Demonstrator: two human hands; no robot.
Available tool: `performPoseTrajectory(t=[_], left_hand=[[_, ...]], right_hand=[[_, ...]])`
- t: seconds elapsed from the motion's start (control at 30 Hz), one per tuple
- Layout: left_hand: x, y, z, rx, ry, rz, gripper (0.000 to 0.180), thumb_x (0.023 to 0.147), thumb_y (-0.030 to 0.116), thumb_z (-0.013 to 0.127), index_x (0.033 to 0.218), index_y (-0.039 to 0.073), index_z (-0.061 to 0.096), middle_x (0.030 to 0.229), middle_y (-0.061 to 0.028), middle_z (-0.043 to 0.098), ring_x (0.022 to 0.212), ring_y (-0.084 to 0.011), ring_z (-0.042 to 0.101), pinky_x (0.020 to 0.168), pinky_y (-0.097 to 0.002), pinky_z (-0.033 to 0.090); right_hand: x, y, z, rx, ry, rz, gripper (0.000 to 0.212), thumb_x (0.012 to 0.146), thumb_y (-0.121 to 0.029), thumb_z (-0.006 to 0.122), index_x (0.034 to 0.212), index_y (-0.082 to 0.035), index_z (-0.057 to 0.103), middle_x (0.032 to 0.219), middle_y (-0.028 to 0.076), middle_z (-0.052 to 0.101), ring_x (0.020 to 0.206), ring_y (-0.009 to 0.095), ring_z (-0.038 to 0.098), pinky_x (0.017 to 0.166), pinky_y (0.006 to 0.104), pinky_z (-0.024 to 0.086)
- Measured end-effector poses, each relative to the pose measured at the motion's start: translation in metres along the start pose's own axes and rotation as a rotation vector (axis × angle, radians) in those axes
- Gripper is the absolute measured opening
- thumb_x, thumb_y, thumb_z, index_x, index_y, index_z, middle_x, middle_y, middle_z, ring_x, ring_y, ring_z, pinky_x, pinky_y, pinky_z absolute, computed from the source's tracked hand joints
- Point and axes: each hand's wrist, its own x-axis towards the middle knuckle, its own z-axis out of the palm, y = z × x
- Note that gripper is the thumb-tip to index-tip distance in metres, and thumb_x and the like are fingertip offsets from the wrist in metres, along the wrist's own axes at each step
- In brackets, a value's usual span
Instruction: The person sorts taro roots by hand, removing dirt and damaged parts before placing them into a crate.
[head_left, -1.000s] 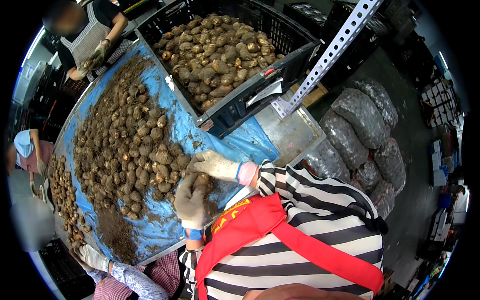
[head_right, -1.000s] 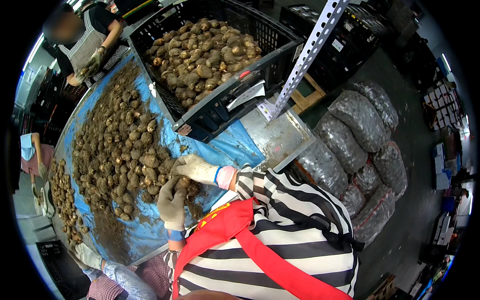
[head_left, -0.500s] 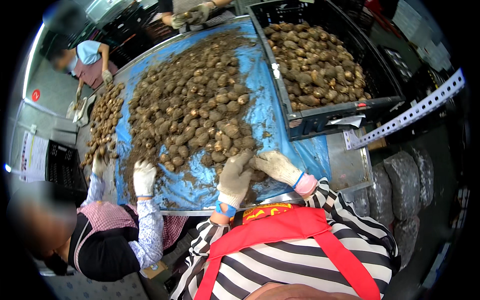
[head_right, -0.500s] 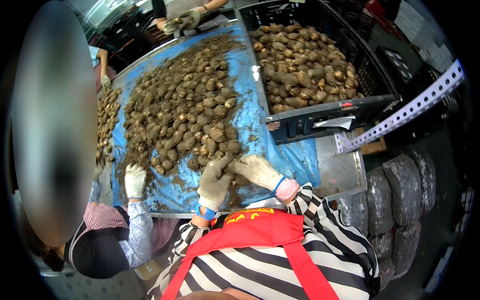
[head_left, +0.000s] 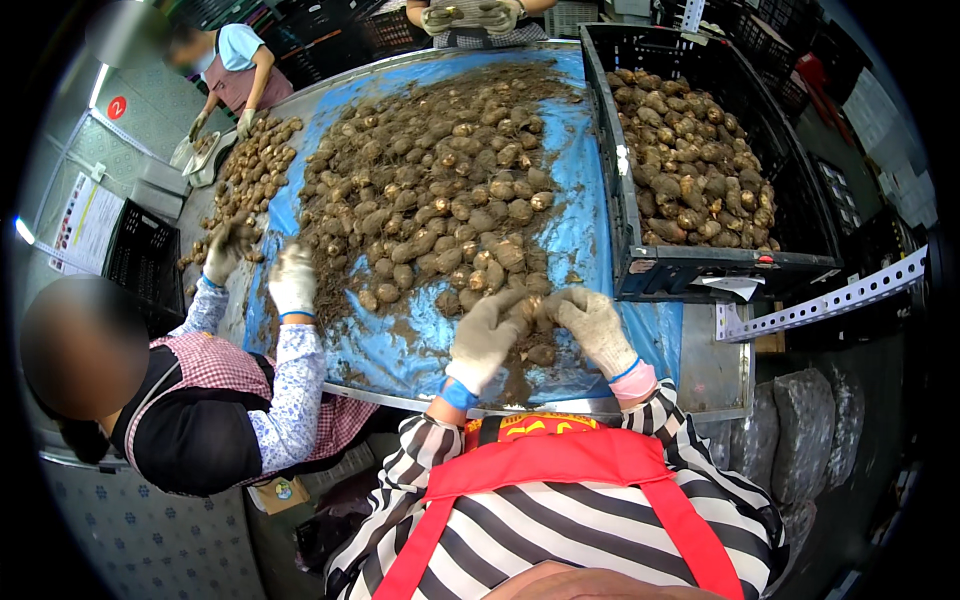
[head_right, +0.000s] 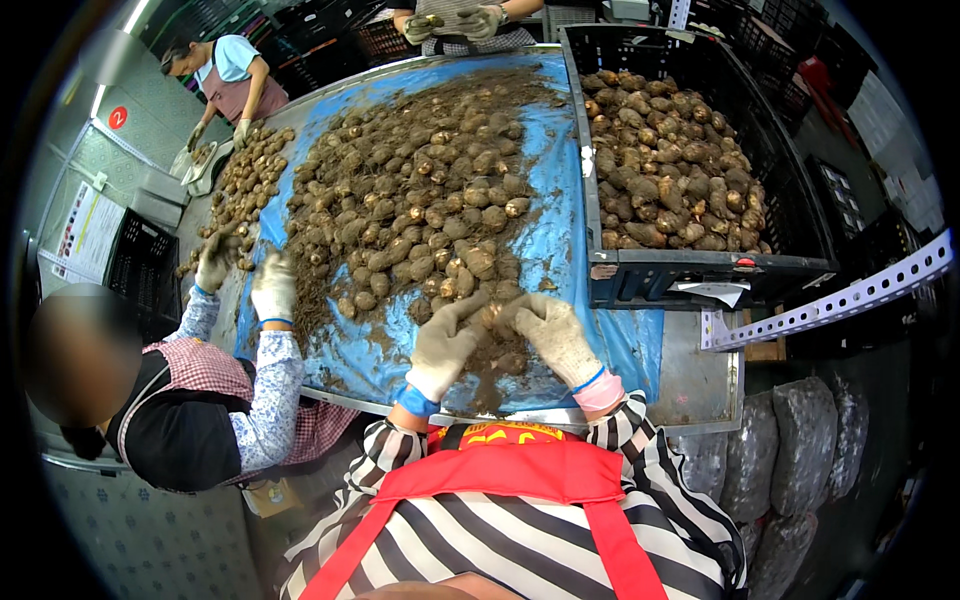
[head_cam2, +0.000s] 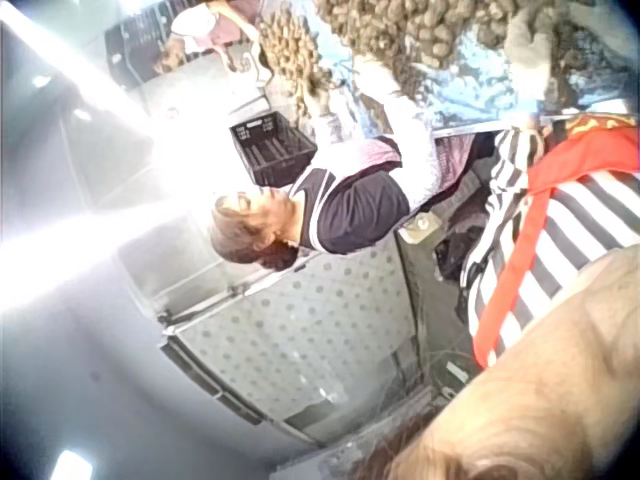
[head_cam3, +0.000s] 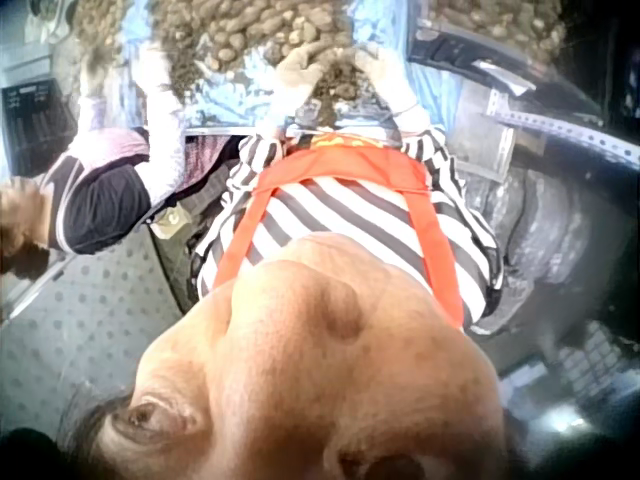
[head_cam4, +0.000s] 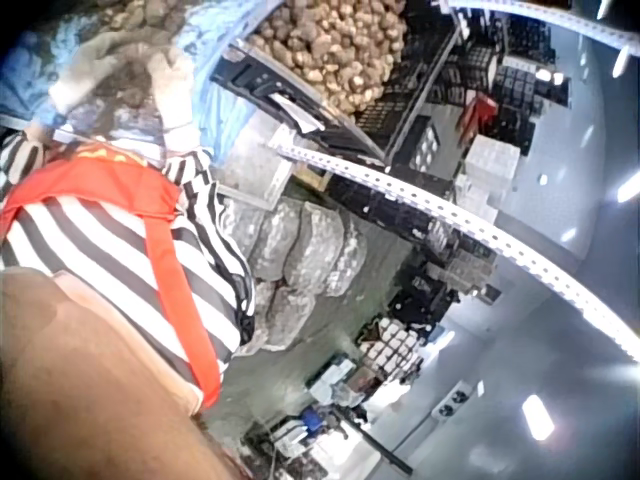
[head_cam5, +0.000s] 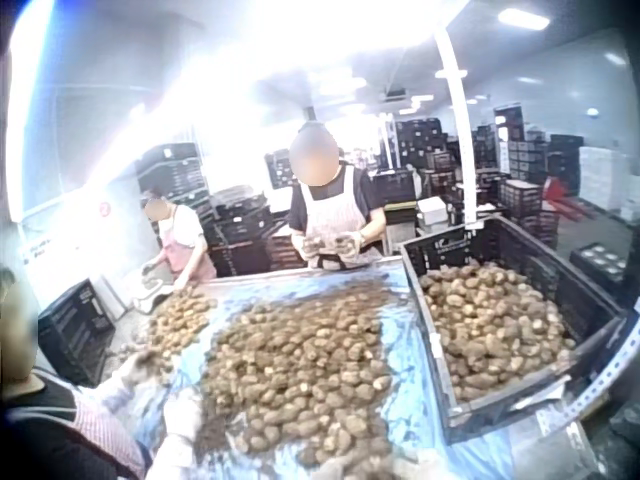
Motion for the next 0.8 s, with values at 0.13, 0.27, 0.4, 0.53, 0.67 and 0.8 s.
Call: performPoseTrajectory(t=[0.13, 0.27, 0.4, 0.53, 0.67, 0.8], left_hand=[[0.002, -0.001, -0.001, -0.585, 0.033, -0.085, 0.06, 0.093, 0.028, 0.07, 0.134, -0.009, 0.046, 0.116, -0.0144, 0.065, 0.097, -0.0179, 0.067, 0.079, -0.0279, 0.057], [0.011, -0.001, 0.002, -0.689, -0.072, -0.048, 0.055, 0.096, 0.02, 0.062, 0.139, -0.009, 0.042, 0.128, -0.0163, 0.058, 0.109, -0.0184, 0.062, 0.087, -0.0286, 0.054], [0.006, -0.007, 0.003, -0.604, 0.025, 0.033, 0.054, 0.092, 0.006, 0.06, 0.14, -0.009, 0.041, 0.13, -0.0179, 0.057, 0.113, -0.0204, 0.06, 0.091, -0.0298, 0.053], [0.0, 0.011, 0.006, -0.281, 0.062, -0.011, 0.053, 0.09, 0.003, 0.06, 0.139, -0.009, 0.044, 0.129, -0.0184, 0.058, 0.114, -0.0194, 0.06, 0.095, -0.029, 0.051], [0.002, -0.002, 0.01, -0.477, 0.027, -0.019, 0.054, 0.091, 0.003, 0.06, 0.14, -0.01, 0.042, 0.132, -0.0184, 0.056, 0.115, -0.0207, 0.059, 0.096, -0.031, 0.051], [0.004, 0.003, 0.011, -0.702, -0.041, -0.028, 0.056, 0.093, 0.006, 0.06, 0.142, -0.01, 0.039, 0.134, -0.0183, 0.054, 0.118, -0.0212, 0.058, 0.095, -0.0332, 0.052]], right_hand=[[0.004, -0.004, 0.002, 0.126, 0.049, 0.043, 0.029, 0.088, -0.019, 0.063, 0.108, 0.001, 0.069, 0.099, 0.01, 0.071, 0.09, 0.013, 0.065, 0.08, 0.0286, 0.051], [0.0, -0.015, 0.003, 0.015, 0.047, -0.04, 0.034, 0.086, -0.02, 0.065, 0.113, 0.001, 0.069, 0.103, 0.012, 0.071, 0.09, 0.014, 0.066, 0.081, 0.0285, 0.052], [-0.001, -0.039, 0.013, 0.065, 0.06, 0.073, 0.034, 0.086, -0.019, 0.068, 0.114, -0.001, 0.068, 0.104, 0.011, 0.072, 0.089, 0.013, 0.067, 0.08, 0.0271, 0.053], [0.003, -0.029, 0.018, 0.086, 0.122, 0.119, 0.033, 0.088, -0.02, 0.07, 0.115, 0.0, 0.067, 0.098, 0.008, 0.072, 0.086, 0.011, 0.065, 0.077, 0.0257, 0.053], [0.006, -0.027, 0.02, 0.223, 0.133, 0.05, 0.031, 0.09, -0.019, 0.068, 0.113, 0.001, 0.068, 0.094, 0.008, 0.072, 0.084, 0.011, 0.064, 0.076, 0.0261, 0.052], [0.011, -0.022, 0.02, 0.201, 0.202, 0.017, 0.025, 0.091, -0.015, 0.063, 0.108, 0.001, 0.068, 0.093, 0.009, 0.071, 0.083, 0.011, 0.064, 0.076, 0.0269, 0.052]])
